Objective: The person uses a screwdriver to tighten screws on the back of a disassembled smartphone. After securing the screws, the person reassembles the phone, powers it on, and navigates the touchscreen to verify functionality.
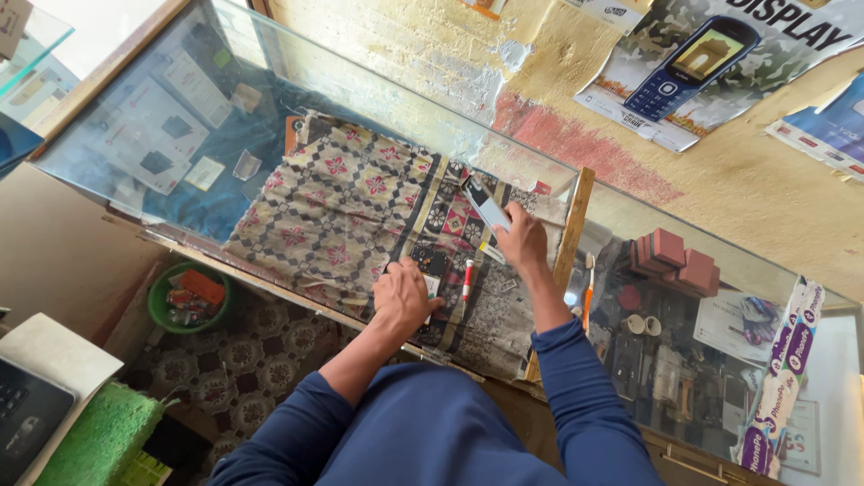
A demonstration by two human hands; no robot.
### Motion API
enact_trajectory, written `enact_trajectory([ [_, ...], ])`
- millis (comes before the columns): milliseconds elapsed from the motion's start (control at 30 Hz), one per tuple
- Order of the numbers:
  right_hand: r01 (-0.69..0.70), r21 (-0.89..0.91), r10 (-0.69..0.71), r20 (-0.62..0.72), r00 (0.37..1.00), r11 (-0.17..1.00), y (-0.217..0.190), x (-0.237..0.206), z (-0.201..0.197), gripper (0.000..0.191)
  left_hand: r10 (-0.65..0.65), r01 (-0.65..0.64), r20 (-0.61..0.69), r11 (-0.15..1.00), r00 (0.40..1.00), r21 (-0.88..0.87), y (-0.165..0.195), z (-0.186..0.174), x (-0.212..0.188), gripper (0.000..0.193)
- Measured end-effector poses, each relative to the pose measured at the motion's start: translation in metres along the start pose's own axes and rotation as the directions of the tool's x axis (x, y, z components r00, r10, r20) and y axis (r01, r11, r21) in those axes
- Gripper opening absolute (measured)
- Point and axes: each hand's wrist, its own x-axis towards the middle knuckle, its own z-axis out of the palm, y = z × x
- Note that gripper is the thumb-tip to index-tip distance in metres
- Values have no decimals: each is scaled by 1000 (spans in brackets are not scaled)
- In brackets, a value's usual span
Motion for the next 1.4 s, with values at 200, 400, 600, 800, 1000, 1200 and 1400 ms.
enact_trajectory([
  [200,364,-73,-369,-273,888,929,14,-12,14,18,39,-42,-71,998,997,-44,-11,21,13,90],
  [400,327,-86,-338,-216,916,941,17,-23,19,29,126,-152,-157,975,980,-165,-21,43,19,48],
  [600,127,512,-98,-84,992,849,32,-34,27,44,223,-210,-44,808,974,-551,-47,26,30,41],
  [800,-108,917,-61,142,988,385,34,-54,31,47,534,150,27,-189,845,-970,-44,17,40,49],
  [1000,-80,941,-78,111,991,330,7,-80,29,58,629,202,-47,-318,776,-926,-40,3,50,51],
  [1200,108,918,-169,-45,985,382,-26,-91,58,61,685,387,46,-354,727,-851,-42,12,68,65],
  [1400,46,870,-125,17,992,490,-61,-99,55,73,654,408,70,-382,753,-829,-42,20,72,58],
])
